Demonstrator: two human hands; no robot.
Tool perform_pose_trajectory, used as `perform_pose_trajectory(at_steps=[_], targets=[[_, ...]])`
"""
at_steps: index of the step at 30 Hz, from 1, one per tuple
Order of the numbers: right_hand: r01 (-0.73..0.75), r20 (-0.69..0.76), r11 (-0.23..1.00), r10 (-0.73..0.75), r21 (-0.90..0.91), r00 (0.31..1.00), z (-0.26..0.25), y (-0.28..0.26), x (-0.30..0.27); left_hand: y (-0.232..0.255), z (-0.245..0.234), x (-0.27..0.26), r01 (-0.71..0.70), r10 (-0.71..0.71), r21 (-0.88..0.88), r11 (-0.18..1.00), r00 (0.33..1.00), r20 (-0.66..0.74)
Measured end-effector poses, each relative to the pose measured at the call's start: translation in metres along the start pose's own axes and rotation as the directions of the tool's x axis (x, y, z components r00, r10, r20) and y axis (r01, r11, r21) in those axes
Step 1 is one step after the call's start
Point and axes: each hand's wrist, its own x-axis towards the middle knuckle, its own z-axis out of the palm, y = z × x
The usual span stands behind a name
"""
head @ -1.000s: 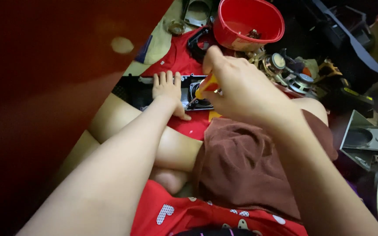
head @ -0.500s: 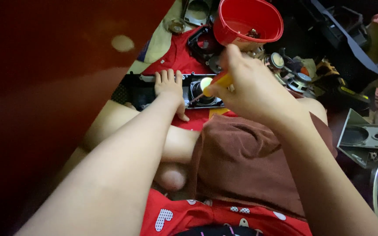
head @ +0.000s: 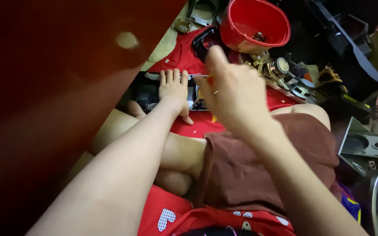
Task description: The person uses a screwdriver to remove screws from a black electronic device, likely a speaker, resting on their lap. They then use a knife to pry open the casing and remove a speaker component, placing it aside before continuing to unscrew and adjust internal parts.
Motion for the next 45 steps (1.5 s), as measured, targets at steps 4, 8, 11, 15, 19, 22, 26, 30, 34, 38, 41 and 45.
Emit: perform_pose_trajectory(at_steps=[4,8,11,15,19,22,26,30,34,38,41,45], targets=[[-0.083,0.235,0.990,0.054,0.115,0.971,-0.026,0.007,0.001,-0.003,-0.002,-0.001,-0.024,0.024,-0.009,1.000,1.000,0.017],[0.107,0.136,0.952,-0.151,0.286,0.979,-0.025,0.008,0.000,-0.002,0.000,-0.001,-0.023,0.023,-0.035,0.999,1.000,-0.013],[0.085,0.079,0.985,-0.097,0.149,0.992,-0.012,0.011,-0.002,-0.002,0.000,-0.002,-0.024,0.022,-0.037,0.999,0.999,-0.043],[-0.106,0.115,0.991,0.114,-0.076,0.987,-0.008,0.010,-0.006,-0.002,-0.001,-0.006,-0.029,0.027,-0.034,0.999,0.997,-0.067],[-0.107,0.295,0.992,0.082,0.068,0.952,-0.022,0.002,-0.004,-0.002,0.001,-0.003,-0.018,0.016,-0.047,0.999,0.999,-0.030],[0.012,0.258,0.993,-0.041,0.114,0.965,-0.017,-0.002,-0.006,-0.002,0.004,-0.004,-0.013,0.009,-0.059,0.998,0.997,-0.071],[-0.207,0.251,0.978,0.192,0.035,0.949,-0.001,0.008,0.003,-0.002,-0.025,-0.017,-0.004,0.006,-0.087,0.996,0.999,0.032],[-0.401,0.364,0.915,0.384,-0.031,0.848,0.003,0.021,0.011,-0.003,-0.038,-0.023,0.001,0.023,-0.159,0.987,0.989,0.144],[-0.166,0.270,0.963,0.105,0.212,0.957,-0.022,0.003,-0.002,-0.005,0.007,-0.008,-0.051,0.044,-0.033,0.998,0.982,-0.185],[0.010,0.027,0.977,-0.016,0.212,1.000,-0.014,0.000,-0.016,-0.005,0.005,-0.010,-0.053,0.040,-0.061,0.997,0.979,-0.202],[-0.008,-0.027,0.998,0.009,0.067,1.000,0.000,0.005,-0.020,-0.005,0.007,-0.012,-0.064,0.049,-0.055,0.996,0.969,-0.241],[-0.327,0.073,0.913,0.354,-0.245,0.933,0.007,0.004,-0.017,-0.008,0.013,-0.008,-0.083,0.062,-0.097,0.992,0.978,-0.198]])
